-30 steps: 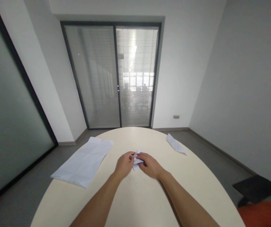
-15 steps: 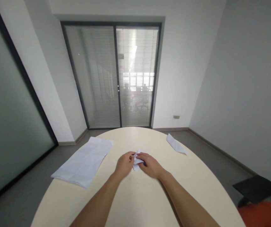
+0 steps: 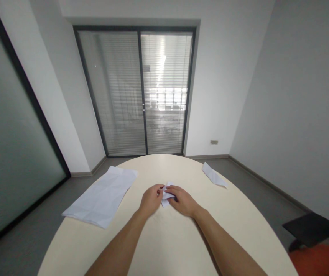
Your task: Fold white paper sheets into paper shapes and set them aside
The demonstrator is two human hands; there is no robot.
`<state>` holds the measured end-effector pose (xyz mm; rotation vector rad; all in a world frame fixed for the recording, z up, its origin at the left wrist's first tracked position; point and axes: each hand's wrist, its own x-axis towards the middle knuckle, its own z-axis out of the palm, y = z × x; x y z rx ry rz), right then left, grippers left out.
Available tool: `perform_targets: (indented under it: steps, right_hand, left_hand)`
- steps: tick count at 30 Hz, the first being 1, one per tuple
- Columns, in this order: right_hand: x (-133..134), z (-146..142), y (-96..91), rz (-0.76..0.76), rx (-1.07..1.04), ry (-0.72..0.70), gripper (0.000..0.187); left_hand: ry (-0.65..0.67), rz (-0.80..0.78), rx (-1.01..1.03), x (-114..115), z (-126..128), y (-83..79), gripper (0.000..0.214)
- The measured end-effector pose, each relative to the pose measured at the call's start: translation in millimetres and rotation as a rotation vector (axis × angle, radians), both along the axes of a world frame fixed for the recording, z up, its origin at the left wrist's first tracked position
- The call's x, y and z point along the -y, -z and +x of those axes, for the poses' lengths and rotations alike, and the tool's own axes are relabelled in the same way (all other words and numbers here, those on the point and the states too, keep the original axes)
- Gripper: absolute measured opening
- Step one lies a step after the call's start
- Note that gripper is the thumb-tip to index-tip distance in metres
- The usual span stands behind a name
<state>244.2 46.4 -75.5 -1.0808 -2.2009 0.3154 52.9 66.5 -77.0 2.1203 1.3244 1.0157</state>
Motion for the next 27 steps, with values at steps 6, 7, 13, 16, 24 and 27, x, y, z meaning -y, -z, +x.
perform_targets:
  steps: [6,7,13,16,24,27]
  right_hand:
    - [0.4,0.0,-1.0,-0.008,-0.001,0.000,0.041]
    - [0.4,0.0,-1.0,-0.010,-0.002,-0.001,0.041]
    - [0.8,-0.2,-1.4,-0.010,0.003,0.001,0.040]
    - [0.8,0.0,-0.8,-0.008,0.020,0.005,0.040]
    - [-1.2,0.9,3.1,0.010,0.007,0.004,0.039]
    - [-0.6,0.4,1.9,0.016,0.006,0.001,0.038]
  left_hand:
    - [0.012,-0.009,0.043,-3.5,-0.5,2.8,0.026]
    - [0.008,-0.011,0.044,-4.0,-0.6,3.3,0.026]
    - [0.008,-0.005,0.039,-5.5,-0.9,5.1,0.027]
    - [0.013,0.005,0.044,-6.1,-1.0,6.2,0.027]
    - [-0.009,-0.008,0.030,-6.7,-1.0,6.1,0.029]
    - [-0.005,0.000,0.030,-6.7,-1.2,6.2,0.028]
